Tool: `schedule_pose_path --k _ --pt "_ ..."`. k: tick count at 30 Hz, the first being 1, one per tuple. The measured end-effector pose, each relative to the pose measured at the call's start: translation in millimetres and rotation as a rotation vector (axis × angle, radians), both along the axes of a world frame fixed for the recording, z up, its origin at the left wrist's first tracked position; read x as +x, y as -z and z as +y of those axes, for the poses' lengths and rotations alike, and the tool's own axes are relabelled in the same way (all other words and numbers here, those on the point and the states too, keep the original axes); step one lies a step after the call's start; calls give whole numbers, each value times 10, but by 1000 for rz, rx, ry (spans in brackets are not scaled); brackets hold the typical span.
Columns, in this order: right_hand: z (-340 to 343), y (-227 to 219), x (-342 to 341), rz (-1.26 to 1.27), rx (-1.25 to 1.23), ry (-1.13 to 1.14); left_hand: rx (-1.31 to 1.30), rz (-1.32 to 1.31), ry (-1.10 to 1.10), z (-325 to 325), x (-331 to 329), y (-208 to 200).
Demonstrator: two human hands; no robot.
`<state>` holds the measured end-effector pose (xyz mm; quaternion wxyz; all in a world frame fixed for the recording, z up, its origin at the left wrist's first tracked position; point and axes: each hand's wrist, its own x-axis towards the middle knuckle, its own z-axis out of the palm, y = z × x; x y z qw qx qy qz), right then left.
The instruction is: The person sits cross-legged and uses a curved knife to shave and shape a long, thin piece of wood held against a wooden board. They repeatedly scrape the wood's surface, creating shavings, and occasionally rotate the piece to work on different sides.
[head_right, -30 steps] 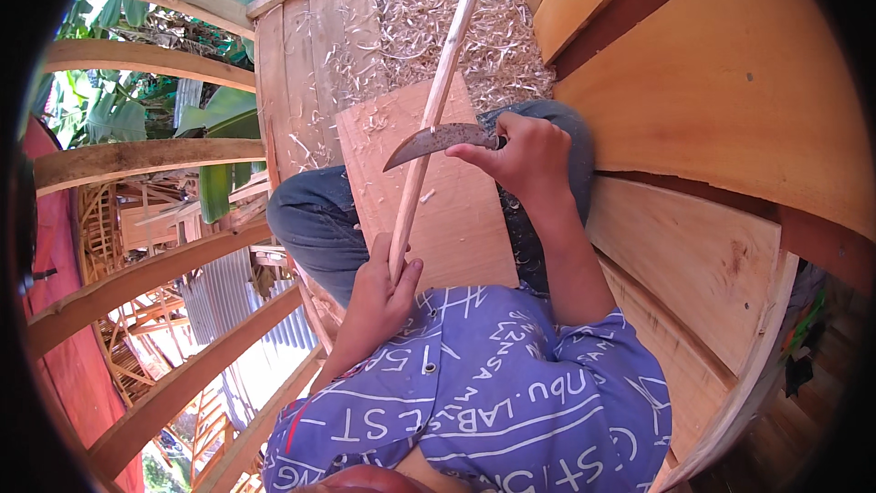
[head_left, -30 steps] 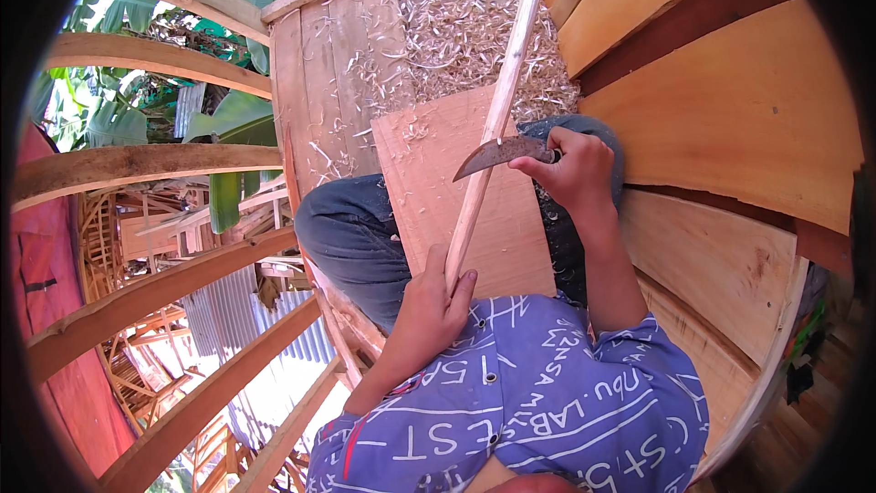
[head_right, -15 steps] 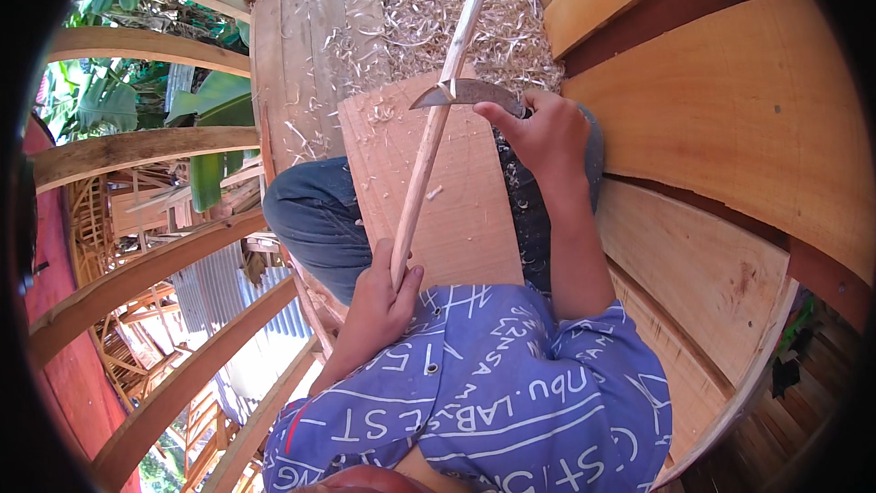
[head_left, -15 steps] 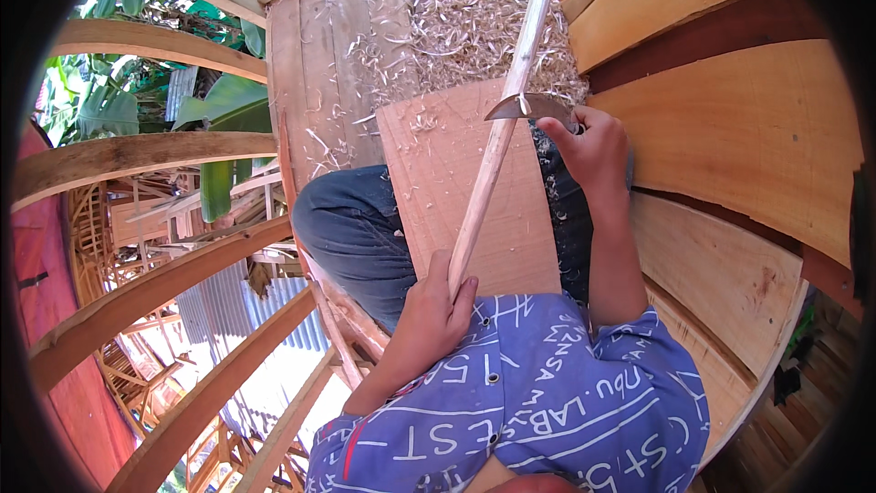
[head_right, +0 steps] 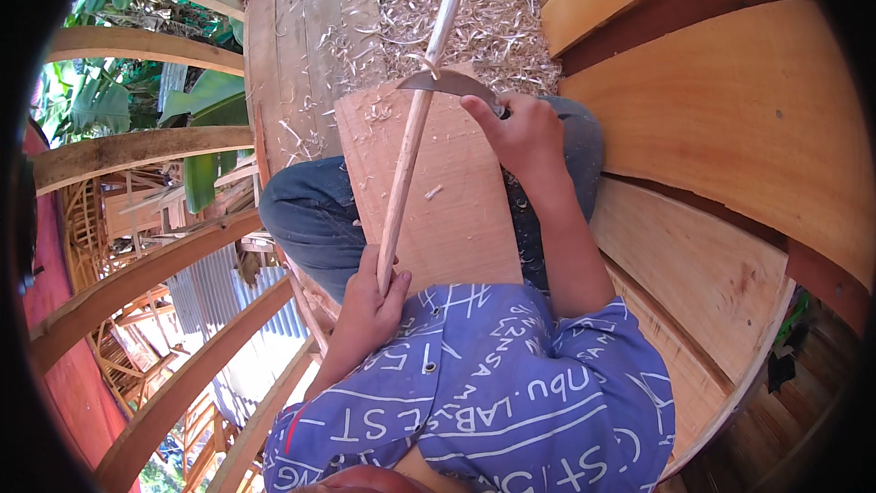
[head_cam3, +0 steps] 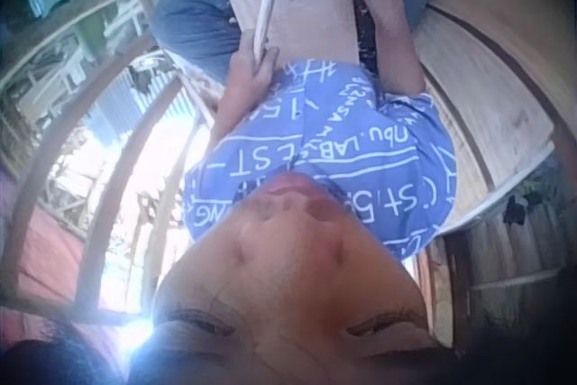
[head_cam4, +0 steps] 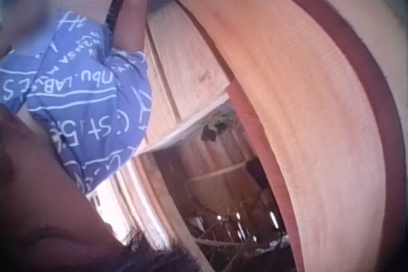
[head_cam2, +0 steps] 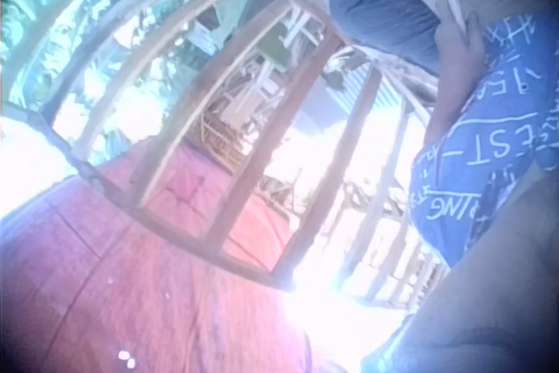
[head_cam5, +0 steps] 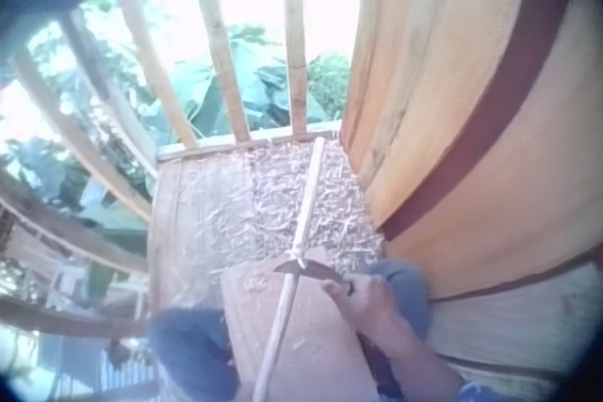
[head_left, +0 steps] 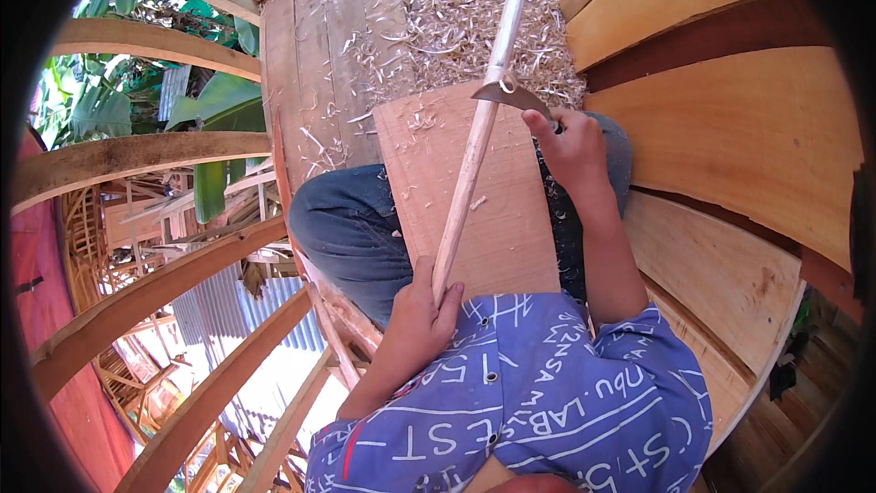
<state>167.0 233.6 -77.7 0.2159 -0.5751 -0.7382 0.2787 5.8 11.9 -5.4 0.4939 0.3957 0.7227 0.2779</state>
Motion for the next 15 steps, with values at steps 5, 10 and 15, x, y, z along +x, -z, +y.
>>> schedule_pose_path --k 5,10,15 --pt "-415 -190 -119 166 -45 -281 22 31 -37 52 -99 78" --pt "-107 -55 20 261 35 -43 127 62 18 102 -71 77" --pt "50 -219 252 205 162 1 140 -28 96 152 -52 62"
